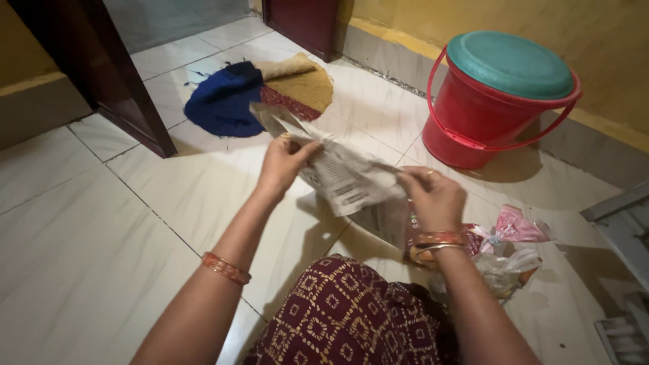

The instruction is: The person sits on the floor and folds newspapers, placing them into a metal cabinet. She then picks up a packet of daliya and a plastic bag containing vegetables, opens the bag, and handles the contents.

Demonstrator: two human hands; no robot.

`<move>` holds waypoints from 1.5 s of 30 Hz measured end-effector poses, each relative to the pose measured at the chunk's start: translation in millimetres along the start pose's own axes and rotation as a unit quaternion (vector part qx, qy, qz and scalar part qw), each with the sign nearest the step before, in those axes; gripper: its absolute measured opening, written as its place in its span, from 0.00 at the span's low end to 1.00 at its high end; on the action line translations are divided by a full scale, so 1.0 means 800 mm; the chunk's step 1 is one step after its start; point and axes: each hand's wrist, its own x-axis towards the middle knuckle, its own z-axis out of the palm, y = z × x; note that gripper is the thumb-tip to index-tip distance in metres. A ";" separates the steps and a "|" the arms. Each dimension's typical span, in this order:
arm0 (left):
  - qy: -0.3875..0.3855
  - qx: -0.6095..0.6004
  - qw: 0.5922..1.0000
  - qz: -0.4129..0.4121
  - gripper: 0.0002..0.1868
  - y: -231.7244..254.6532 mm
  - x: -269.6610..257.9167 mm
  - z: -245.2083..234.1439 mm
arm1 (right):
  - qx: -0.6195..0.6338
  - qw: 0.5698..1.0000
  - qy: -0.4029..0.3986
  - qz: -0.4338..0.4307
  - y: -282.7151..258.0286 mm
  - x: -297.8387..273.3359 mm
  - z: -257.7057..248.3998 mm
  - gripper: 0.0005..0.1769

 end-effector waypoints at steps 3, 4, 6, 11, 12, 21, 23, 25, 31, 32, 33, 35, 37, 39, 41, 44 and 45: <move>-0.004 0.029 0.998 0.056 0.12 0.006 0.008 -0.032 | 0.023 0.989 0.092 -0.111 0.031 0.031 -0.016 0.10; 0.000 0.013 0.999 0.048 0.12 0.010 0.009 -0.040 | 0.010 0.987 0.121 -0.106 0.040 0.042 -0.019 0.10; 0.008 -0.020 0.999 0.032 0.13 0.021 0.009 -0.055 | 0.001 0.981 0.173 -0.088 0.057 0.063 -0.028 0.11; 0.064 0.022 0.997 0.029 0.10 0.043 0.004 -0.086 | 0.079 0.966 0.233 -0.083 0.073 0.095 -0.057 0.13; 0.068 0.027 0.997 0.019 0.09 0.045 0.003 -0.089 | 0.101 0.965 0.227 -0.088 0.073 0.096 -0.062 0.13; 0.074 0.026 0.997 0.016 0.10 0.037 -0.002 -0.087 | 0.095 0.958 0.246 -0.109 0.063 0.094 -0.078 0.09; 0.074 0.052 0.996 0.006 0.11 0.040 -0.003 -0.087 | 0.131 0.951 0.245 -0.138 0.063 0.096 -0.081 0.09; 0.072 0.087 0.994 0.003 0.12 0.048 -0.005 -0.085 | 0.109 0.947 0.256 -0.162 0.055 0.102 -0.103 0.08; 0.008 0.130 0.989 -0.064 0.15 0.093 -0.008 -0.075 | 0.003 0.910 0.220 -0.351 -0.030 0.092 -0.152 0.08; -0.031 0.148 0.988 -0.038 0.15 0.099 -0.006 -0.071 | -0.004 0.913 0.202 -0.355 -0.041 0.084 -0.157 0.08; -0.069 0.167 0.984 -0.009 0.15 0.104 -0.003 -0.068 | -0.009 0.914 0.185 -0.360 -0.051 0.078 -0.159 0.11; -0.068 0.165 0.984 -0.008 0.16 0.107 0.000 -0.057 | -0.067 0.913 0.182 -0.360 -0.059 0.074 -0.161 0.12; -0.086 0.135 0.987 0.005 0.16 0.104 0.003 -0.046 | -0.173 0.897 0.208 -0.349 -0.059 0.077 -0.166 0.10; -0.122 0.078 0.989 0.030 0.16 0.098 0.005 -0.034 | -0.278 0.870 0.231 -0.334 -0.057 0.077 -0.173 0.11; -0.147 0.119 0.982 0.019 0.17 0.085 0.003 -0.020 | -0.298 0.852 0.250 -0.351 -0.052 0.069 -0.180 0.07; -0.144 0.136 0.980 0.001 0.23 0.058 0.009 0.004 | -0.176 0.837 0.283 -0.435 -0.048 0.062 -0.186 0.06; -0.137 0.134 0.981 -0.011 0.25 0.048 0.005 0.007 | -0.113 0.831 0.294 -0.459 -0.048 0.060 -0.187 0.05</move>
